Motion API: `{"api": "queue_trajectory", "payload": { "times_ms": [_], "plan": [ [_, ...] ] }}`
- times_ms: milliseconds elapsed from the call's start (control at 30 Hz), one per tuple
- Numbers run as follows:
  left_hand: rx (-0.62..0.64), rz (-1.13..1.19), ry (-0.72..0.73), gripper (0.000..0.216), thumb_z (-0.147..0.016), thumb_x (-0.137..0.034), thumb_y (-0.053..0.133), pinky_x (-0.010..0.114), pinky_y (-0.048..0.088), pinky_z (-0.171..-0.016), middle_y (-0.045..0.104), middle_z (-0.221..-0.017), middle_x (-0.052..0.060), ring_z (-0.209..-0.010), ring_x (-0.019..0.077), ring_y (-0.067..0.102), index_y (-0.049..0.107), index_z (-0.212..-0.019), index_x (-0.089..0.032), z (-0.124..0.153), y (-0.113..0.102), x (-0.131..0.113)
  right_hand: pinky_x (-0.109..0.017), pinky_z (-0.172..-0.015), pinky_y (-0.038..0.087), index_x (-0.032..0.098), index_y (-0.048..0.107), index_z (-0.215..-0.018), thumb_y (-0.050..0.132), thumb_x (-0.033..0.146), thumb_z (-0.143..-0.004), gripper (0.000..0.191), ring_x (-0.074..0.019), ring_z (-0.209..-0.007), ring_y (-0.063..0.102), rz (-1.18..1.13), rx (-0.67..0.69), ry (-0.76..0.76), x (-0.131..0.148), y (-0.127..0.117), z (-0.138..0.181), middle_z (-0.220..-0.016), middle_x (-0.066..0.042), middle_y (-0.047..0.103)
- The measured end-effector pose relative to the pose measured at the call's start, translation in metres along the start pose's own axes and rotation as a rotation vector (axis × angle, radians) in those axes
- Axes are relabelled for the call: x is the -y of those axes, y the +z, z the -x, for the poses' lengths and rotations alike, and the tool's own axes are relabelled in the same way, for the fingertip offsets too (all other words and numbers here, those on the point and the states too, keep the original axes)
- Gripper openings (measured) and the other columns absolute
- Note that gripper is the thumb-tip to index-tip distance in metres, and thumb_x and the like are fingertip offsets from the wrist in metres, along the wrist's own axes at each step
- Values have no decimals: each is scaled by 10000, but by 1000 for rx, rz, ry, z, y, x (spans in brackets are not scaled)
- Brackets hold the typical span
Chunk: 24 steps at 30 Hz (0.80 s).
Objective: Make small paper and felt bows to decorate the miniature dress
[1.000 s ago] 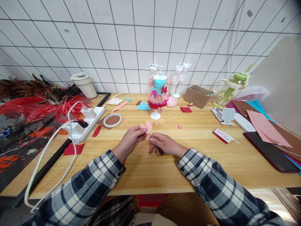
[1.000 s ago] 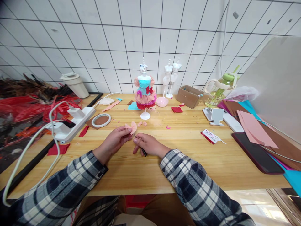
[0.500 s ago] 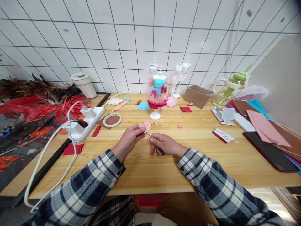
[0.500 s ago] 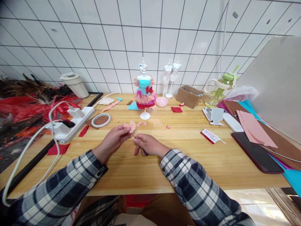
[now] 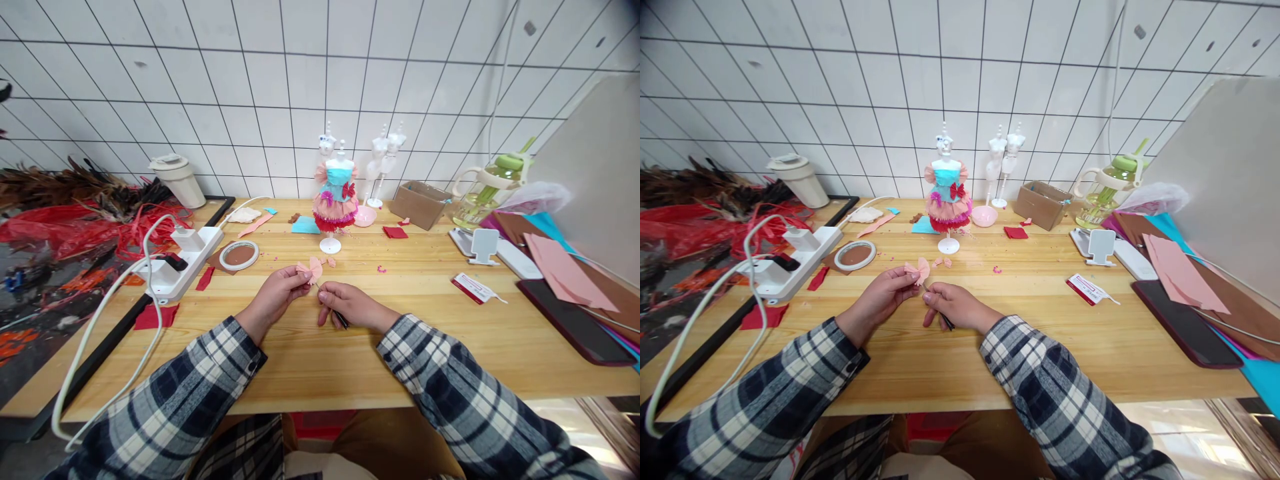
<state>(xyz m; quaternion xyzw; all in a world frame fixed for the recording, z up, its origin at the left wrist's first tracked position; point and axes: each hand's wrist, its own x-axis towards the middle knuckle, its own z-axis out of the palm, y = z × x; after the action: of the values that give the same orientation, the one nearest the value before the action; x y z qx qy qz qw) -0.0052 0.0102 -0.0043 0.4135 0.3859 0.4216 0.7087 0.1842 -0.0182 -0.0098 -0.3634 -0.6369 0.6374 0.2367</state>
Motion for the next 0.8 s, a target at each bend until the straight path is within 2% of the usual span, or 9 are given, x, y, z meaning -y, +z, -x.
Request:
{"api": "queue_trajectory", "payload": {
  "times_ms": [633, 800],
  "plan": [
    [-6, 7, -30, 217, -642, -266, 816, 216, 437, -669, 610, -695, -5, -654, 87, 548, 659, -709, -131, 1, 3, -3, -165, -345, 317, 205, 400, -806, 465, 555, -902, 368, -70, -369, 491, 0, 47, 29, 3, -1, 1, -635, 2, 679],
    [-10, 13, -21, 219, -645, -268, 813, 223, 437, -671, 605, -700, -4, -659, 93, 547, 653, -711, -133, 1, 3, -3, -170, -354, 322, 205, 409, -822, 470, 568, -895, 376, -73, -387, 508, -10, 23, 27, 1, -1, 0, -680, -19, 701]
  ]
}}
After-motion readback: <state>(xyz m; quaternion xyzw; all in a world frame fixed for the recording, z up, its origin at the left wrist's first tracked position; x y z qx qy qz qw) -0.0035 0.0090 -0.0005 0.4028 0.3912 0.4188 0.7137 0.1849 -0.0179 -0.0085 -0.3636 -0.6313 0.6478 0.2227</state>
